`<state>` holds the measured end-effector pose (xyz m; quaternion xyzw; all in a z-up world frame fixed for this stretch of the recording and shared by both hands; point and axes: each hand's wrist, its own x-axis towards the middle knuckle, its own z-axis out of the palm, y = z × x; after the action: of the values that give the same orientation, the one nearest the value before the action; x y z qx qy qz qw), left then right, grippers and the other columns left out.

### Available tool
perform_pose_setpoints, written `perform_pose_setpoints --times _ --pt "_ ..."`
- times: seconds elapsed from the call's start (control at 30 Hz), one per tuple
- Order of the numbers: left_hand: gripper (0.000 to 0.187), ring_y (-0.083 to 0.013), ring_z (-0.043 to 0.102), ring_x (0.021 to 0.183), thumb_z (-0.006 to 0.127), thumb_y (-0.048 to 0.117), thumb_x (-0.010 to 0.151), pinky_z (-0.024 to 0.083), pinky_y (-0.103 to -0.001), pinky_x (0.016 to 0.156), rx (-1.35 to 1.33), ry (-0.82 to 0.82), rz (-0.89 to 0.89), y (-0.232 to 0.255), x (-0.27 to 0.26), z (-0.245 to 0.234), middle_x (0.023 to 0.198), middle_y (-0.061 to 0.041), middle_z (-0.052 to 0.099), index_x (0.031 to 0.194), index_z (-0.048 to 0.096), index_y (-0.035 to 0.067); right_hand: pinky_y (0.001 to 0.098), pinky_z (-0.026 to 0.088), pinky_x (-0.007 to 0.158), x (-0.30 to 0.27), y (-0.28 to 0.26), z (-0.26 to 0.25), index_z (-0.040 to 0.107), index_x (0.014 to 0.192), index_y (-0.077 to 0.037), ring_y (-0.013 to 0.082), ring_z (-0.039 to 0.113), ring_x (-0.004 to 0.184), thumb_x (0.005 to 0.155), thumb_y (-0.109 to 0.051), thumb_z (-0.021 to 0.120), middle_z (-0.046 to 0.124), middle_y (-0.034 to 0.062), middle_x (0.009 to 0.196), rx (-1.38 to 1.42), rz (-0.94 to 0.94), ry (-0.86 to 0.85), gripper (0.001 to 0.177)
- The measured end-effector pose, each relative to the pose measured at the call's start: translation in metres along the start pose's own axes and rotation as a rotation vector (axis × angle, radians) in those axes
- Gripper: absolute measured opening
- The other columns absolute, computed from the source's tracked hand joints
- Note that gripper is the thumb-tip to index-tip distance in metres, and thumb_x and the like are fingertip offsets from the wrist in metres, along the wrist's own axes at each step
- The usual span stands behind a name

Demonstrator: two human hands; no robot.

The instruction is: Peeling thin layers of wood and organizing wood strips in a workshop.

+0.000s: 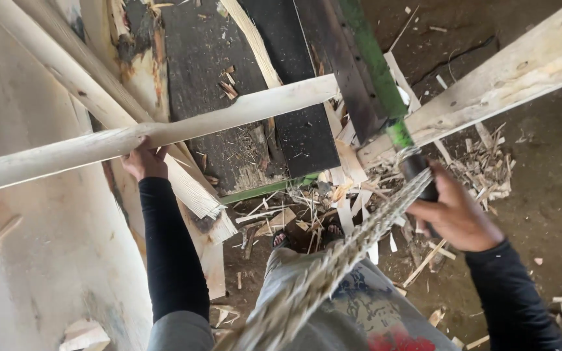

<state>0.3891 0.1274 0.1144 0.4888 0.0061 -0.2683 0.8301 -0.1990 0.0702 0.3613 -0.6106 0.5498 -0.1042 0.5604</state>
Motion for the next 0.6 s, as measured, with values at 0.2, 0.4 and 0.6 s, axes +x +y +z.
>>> perform_pose_setpoints --times 0.2,0.4,0.6 --pt "0.039 -0.0396 0.077 0.097 0.055 -0.003 0.093 0.065 -0.059 0.074 -0.028 0.028 -0.040 -0.010 0.012 -0.010 0.114 -0.021 0.070 0.130 0.051 0.006 0.0326 0.053 0.037 0.041 0.086 0.037 0.034 0.148 -0.008 0.0167 0.057 0.050 0.086 -0.016 0.063 0.060 0.0083 0.081 -0.071 -0.001 0.103 0.069" --pt "0.040 -0.0412 0.076 0.108 0.058 -0.002 0.095 0.065 -0.059 0.082 -0.048 -0.040 -0.041 -0.020 0.013 -0.026 0.124 -0.022 0.066 0.133 0.048 0.005 0.0315 0.056 0.042 0.126 0.236 0.090 0.037 0.145 -0.004 0.0214 0.067 0.052 0.082 -0.024 0.078 0.070 0.0168 0.082 -0.231 0.089 0.157 0.078" --pt "0.036 -0.0406 0.075 0.104 0.060 0.000 0.095 0.065 -0.058 0.081 -0.020 -0.090 0.026 0.029 -0.013 -0.018 0.120 -0.022 0.069 0.131 0.055 0.001 0.0353 0.052 0.044 0.080 0.170 0.055 0.055 0.129 -0.002 0.0173 0.061 0.053 0.089 -0.019 0.071 0.069 0.0102 0.075 -0.104 0.051 0.115 0.047"
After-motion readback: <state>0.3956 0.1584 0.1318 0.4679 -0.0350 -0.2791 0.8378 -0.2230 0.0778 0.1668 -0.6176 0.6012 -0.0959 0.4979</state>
